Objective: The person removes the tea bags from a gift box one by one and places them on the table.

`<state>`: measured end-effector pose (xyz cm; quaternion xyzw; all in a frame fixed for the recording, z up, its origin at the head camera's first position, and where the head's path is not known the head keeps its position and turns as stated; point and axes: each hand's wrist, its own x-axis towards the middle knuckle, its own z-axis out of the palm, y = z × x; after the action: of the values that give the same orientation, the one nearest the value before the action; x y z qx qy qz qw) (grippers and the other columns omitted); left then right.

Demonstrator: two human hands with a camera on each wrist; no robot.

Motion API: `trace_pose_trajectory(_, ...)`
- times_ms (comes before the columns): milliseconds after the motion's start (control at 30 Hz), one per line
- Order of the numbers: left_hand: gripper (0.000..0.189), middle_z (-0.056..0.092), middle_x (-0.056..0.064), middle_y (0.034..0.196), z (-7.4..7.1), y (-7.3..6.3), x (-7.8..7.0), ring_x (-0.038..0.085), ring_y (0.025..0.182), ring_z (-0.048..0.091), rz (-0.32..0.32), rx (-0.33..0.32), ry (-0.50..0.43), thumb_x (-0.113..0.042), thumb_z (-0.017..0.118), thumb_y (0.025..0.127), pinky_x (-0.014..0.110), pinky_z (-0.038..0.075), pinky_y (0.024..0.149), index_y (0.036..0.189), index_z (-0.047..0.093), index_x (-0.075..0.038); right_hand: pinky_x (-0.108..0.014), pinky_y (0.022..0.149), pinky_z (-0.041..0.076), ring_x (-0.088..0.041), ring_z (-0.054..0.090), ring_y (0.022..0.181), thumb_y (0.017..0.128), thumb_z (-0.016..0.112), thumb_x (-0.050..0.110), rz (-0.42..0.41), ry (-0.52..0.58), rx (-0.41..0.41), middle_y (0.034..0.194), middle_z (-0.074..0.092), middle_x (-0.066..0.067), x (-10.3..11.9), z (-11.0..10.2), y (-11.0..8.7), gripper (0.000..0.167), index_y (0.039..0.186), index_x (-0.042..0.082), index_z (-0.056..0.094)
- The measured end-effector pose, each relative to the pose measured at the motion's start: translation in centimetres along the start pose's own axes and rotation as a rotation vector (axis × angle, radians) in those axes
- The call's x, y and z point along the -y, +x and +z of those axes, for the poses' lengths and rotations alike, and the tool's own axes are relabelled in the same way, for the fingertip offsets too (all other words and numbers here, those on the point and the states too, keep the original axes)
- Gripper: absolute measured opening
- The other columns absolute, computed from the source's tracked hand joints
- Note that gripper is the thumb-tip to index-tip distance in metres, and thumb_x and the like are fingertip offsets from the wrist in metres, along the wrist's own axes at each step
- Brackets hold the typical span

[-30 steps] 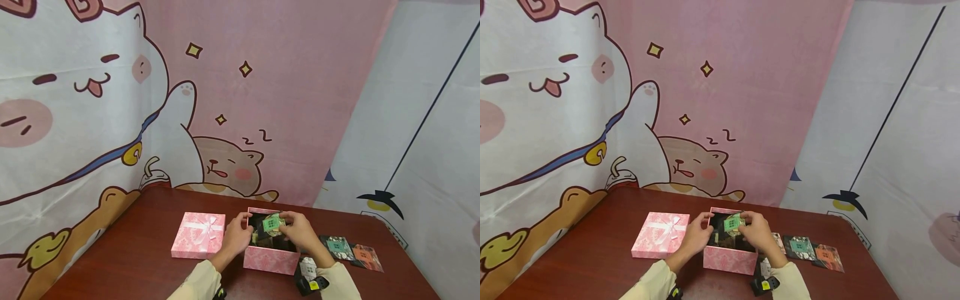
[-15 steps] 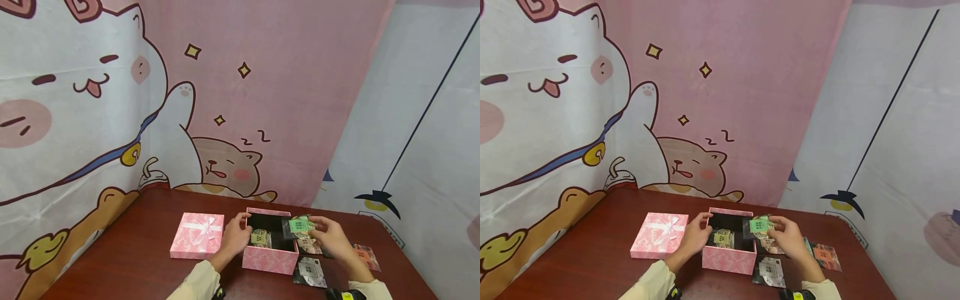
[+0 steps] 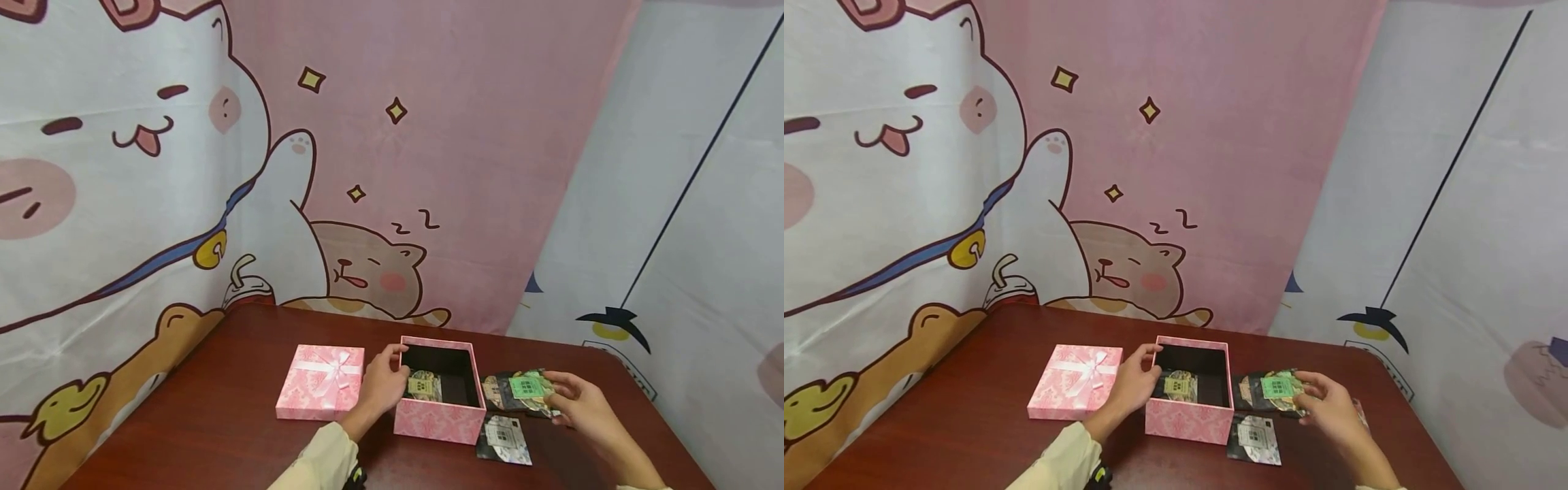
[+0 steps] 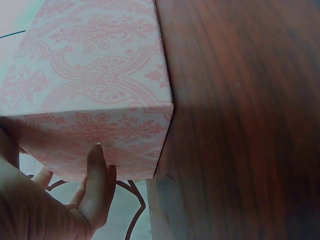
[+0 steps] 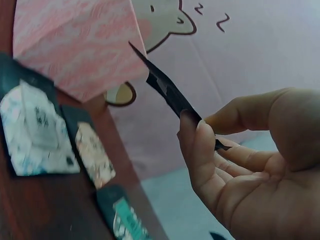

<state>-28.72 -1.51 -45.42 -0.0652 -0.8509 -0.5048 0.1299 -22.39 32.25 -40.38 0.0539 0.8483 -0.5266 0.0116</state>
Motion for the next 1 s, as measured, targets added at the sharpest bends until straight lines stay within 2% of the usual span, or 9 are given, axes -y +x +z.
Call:
trace_pose_trajectory(100,0.034,0.067,0.011,0.116,0.0,0.0,0.0,0.026,0.096,0.061,0.0,0.003,-0.001,-0.017,0.06,0.089,0.045,0.048,0.077,0.124,0.064,-0.019,-0.035,0.065,0.055,-0.015,0.061,0.084,0.093,0.057,0.004,0.056,0.061,-0.013,0.135,0.049,-0.031,-1.0,-0.7,-0.2,0.056,0.144,-0.008,0.036)
trace_pose_trajectory(233,0.034,0.067,0.012,0.115,0.0,-0.1,-0.1,0.026,0.095,0.061,0.008,-0.004,0.004,-0.015,0.062,0.089,0.045,0.048,0.075,0.123,0.065,-0.018,-0.034,0.064,0.054,-0.017,0.06,0.079,0.092,0.056,0.001,0.121,0.114,-0.028,0.117,0.062,-0.017,-2.3,-1.5,-0.4,0.057,0.144,-0.01,0.034)
trace_pose_trajectory(300,0.034,0.067,0.012,0.116,-0.1,-0.1,-0.1,0.026,0.094,0.061,0.009,-0.007,0.003,-0.015,0.062,0.088,0.045,0.047,0.074,0.123,0.065,-0.018,-0.035,0.065,0.054,-0.017,0.06,0.079,0.091,0.057,0.002,0.142,0.121,-0.031,0.116,0.062,-0.013,-3.0,-1.9,-0.5,0.059,0.144,-0.009,0.034)
trace_pose_trajectory(433,0.034,0.067,0.013,0.116,-0.1,-0.1,-0.1,0.026,0.093,0.061,0.01,-0.007,0.003,-0.015,0.062,0.089,0.045,0.047,0.075,0.123,0.065,-0.017,-0.038,0.066,0.054,-0.018,0.059,0.082,0.09,0.06,0.003,0.174,0.11,-0.027,0.119,0.062,-0.016,-4.4,-2.7,-0.6,0.061,0.144,-0.01,0.035)
trace_pose_trajectory(567,0.034,0.067,0.012,0.116,-0.1,-0.1,-0.1,0.026,0.095,0.062,0.009,-0.003,0.003,-0.016,0.061,0.089,0.045,0.048,0.076,0.123,0.064,-0.018,-0.042,0.069,0.054,-0.02,0.061,0.084,0.091,0.062,0.006,0.217,0.079,-0.015,0.11,0.065,-0.013,-5.9,-3.3,-0.8,0.06,0.142,-0.012,0.037)
trace_pose_trajectory(700,0.034,0.067,0.01,0.115,-0.1,-0.1,-0.1,0.024,0.091,0.061,0.003,0.003,0.002,-0.017,0.06,0.089,0.043,0.047,0.075,0.123,0.064,-0.019,-0.043,0.069,0.054,-0.019,0.063,0.083,0.091,0.064,0.008,0.256,0.021,-0.01,0.107,0.065,-0.021,-7.2,-3.5,-1.0,0.056,0.138,-0.013,0.042)
trace_pose_trajectory(800,0.035,0.067,0.01,0.114,-0.1,0.0,0.0,0.02,0.084,0.059,0.007,0.003,-0.001,-0.016,0.061,0.089,0.042,0.047,0.073,0.124,0.064,-0.017,-0.043,0.069,0.054,-0.019,0.064,0.083,0.089,0.067,0.01,0.266,-0.006,-0.006,0.116,0.058,-0.036,-7.8,-3.5,-1.0,0.056,0.136,-0.011,0.047)
trace_pose_trajectory(900,0.035,0.067,0.011,0.115,-0.2,0.0,0.0,0.019,0.081,0.057,0.003,0.007,-0.009,-0.016,0.06,0.09,0.041,0.046,0.072,0.125,0.064,-0.017,-0.044,0.068,0.053,-0.019,0.064,0.083,0.088,0.069,0.011,0.263,-0.024,-0.006,0.12,0.055,-0.039,-8.3,-3.3,-1.0,0.054,0.134,-0.01,0.05)
trace_pose_trajectory(1000,0.035,0.067,0.012,0.116,-0.2,0.0,-0.1,0.02,0.085,0.059,0.002,0.009,-0.007,-0.016,0.061,0.09,0.042,0.047,0.073,0.124,0.064,-0.017,-0.044,0.066,0.053,-0.02,0.064,0.081,0.088,0.069,0.01,0.263,-0.041,-0.014,0.117,0.059,-0.036,-8.7,-3.2,-1.0,0.05,0.131,-0.009,0.053)
